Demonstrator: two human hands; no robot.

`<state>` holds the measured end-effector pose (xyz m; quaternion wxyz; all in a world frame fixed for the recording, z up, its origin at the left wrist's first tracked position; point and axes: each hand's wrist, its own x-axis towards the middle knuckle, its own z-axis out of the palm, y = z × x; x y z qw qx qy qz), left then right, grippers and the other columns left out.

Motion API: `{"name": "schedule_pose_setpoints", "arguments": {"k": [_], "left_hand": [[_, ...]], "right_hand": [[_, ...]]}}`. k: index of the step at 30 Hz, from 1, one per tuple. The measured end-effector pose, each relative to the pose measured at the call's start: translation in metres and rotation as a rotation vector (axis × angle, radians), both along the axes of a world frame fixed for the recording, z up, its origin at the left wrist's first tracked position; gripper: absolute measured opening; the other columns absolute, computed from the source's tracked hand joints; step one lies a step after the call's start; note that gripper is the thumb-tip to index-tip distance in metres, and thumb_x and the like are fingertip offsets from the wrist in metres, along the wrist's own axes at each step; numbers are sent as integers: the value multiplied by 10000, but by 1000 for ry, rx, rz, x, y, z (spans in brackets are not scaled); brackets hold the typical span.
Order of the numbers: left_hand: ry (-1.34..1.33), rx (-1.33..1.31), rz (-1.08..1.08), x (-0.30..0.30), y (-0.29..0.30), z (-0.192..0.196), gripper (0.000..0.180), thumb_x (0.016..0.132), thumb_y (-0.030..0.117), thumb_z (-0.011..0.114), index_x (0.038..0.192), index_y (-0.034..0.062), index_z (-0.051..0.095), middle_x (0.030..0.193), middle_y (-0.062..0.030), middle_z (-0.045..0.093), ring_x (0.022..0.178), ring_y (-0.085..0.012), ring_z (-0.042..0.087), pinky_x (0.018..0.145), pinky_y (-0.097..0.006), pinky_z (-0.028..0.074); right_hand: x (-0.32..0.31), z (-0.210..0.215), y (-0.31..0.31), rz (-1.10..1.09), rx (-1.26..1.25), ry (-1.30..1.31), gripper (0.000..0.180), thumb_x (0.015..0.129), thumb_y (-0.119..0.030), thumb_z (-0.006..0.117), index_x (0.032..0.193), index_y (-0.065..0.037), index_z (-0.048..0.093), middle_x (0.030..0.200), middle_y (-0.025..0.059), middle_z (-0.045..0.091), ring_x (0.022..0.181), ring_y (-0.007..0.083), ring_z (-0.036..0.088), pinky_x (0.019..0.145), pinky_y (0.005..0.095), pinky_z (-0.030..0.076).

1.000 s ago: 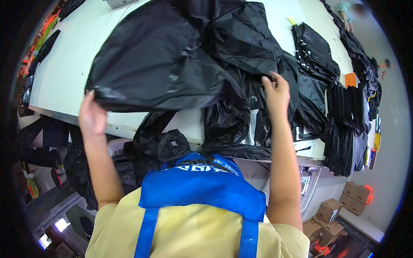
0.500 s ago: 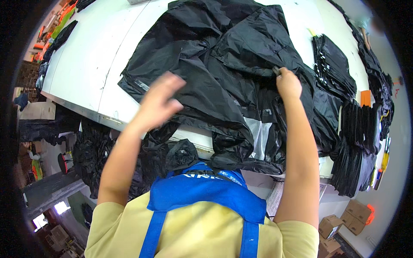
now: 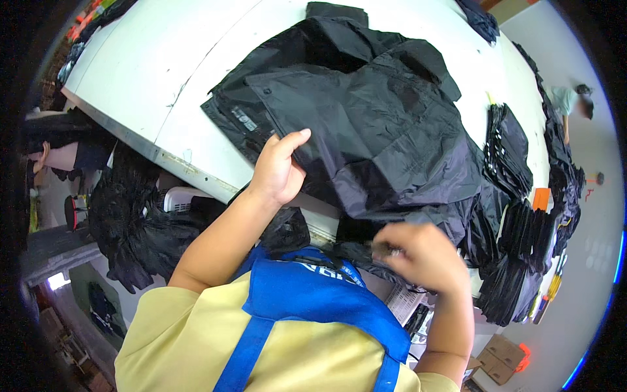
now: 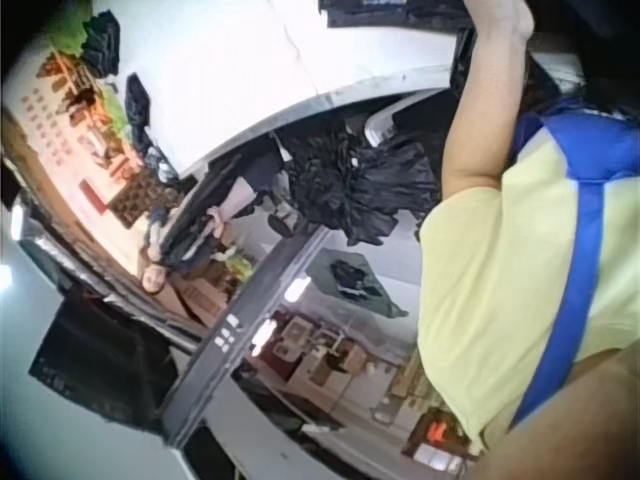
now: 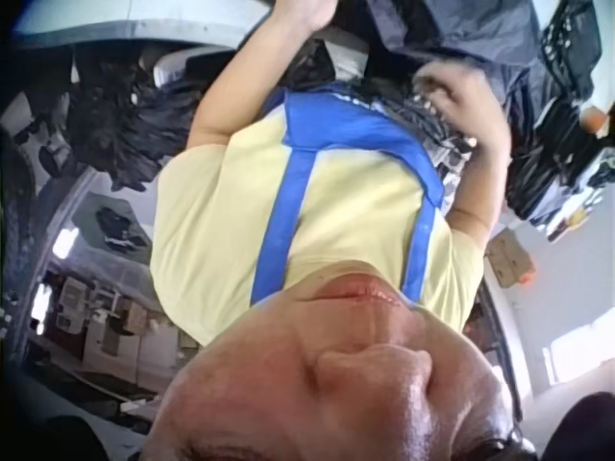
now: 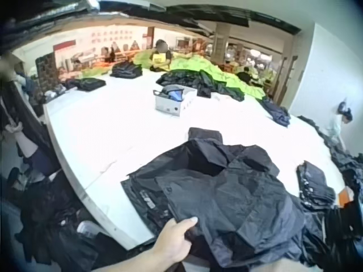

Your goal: The person folds black garments on a white table, smoothing and aligning them by hand. The person stacks the folded items into a neat pile on the table.

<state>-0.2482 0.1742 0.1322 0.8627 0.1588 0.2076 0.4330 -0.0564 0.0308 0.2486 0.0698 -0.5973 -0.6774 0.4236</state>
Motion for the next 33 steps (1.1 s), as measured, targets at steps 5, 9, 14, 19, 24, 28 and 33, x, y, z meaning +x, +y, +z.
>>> {"name": "schedule_pose_setpoints", "arguments": {"k": [5, 9, 14, 19, 24, 28, 33], "left_hand": [[218, 256, -135, -33, -13, 3, 491, 884, 46, 517, 1346, 83, 354, 1229, -67, 529, 1128, -156, 515, 956, -321, 419], [289, 569, -194, -59, -15, 10, 406, 929, 87, 501, 1314, 68, 371, 1055, -17, 529, 869, -54, 496, 765, -227, 413], [440, 531, -175, -98, -10, -10, 220, 926, 65, 509, 1093, 73, 367, 735, 45, 454, 655, -6, 376, 586, -186, 309], [339, 616, -296, -104, 9, -34, 181, 925, 121, 546, 1046, 72, 420, 740, 50, 443, 673, -17, 379, 608, -193, 322], [445, 623, -370, -98, 54, -59, 215, 933, 235, 565, 1029, 45, 597, 956, -18, 612, 868, -90, 576, 774, -251, 479], [1593, 323, 545, -113, 140, -155, 517, 779, 148, 693, 1223, -40, 507, 1123, -190, 588, 1055, -310, 570, 943, -367, 444], [1493, 169, 208, -148, 193, -184, 347, 757, 32, 590, 1098, -27, 562, 957, -171, 643, 876, -327, 635, 734, -368, 522]], "right_hand": [[-56, 25, 108, -54, 508, 232, 573, 630, -26, 745, 1177, -87, 585, 1284, 71, 557, 1121, 189, 554, 879, 314, 469], [-86, 10, 171, 167, 143, 264, 770, 643, -165, 819, 1312, -60, 454, 1201, 133, 565, 1109, 196, 533, 927, 319, 438], [-104, 12, 175, 279, -130, -7, 291, 638, -143, 781, 864, -11, 654, 635, -17, 445, 610, 109, 430, 574, 269, 377], [-98, -15, 156, 165, 68, 48, 244, 662, -41, 693, 891, 14, 628, 784, 68, 531, 720, 142, 517, 653, 265, 427], [-73, -31, 159, -133, -33, 112, 123, 799, -47, 598, 912, -32, 549, 738, -13, 499, 637, 88, 491, 559, 240, 394], [-38, -38, 159, -350, 27, 409, 163, 815, -100, 622, 944, -42, 540, 695, -54, 472, 574, 33, 418, 513, 191, 314], [-14, -69, 157, -414, -34, 493, 145, 826, -149, 652, 902, -58, 569, 654, -67, 475, 561, 34, 425, 517, 191, 326]]}}
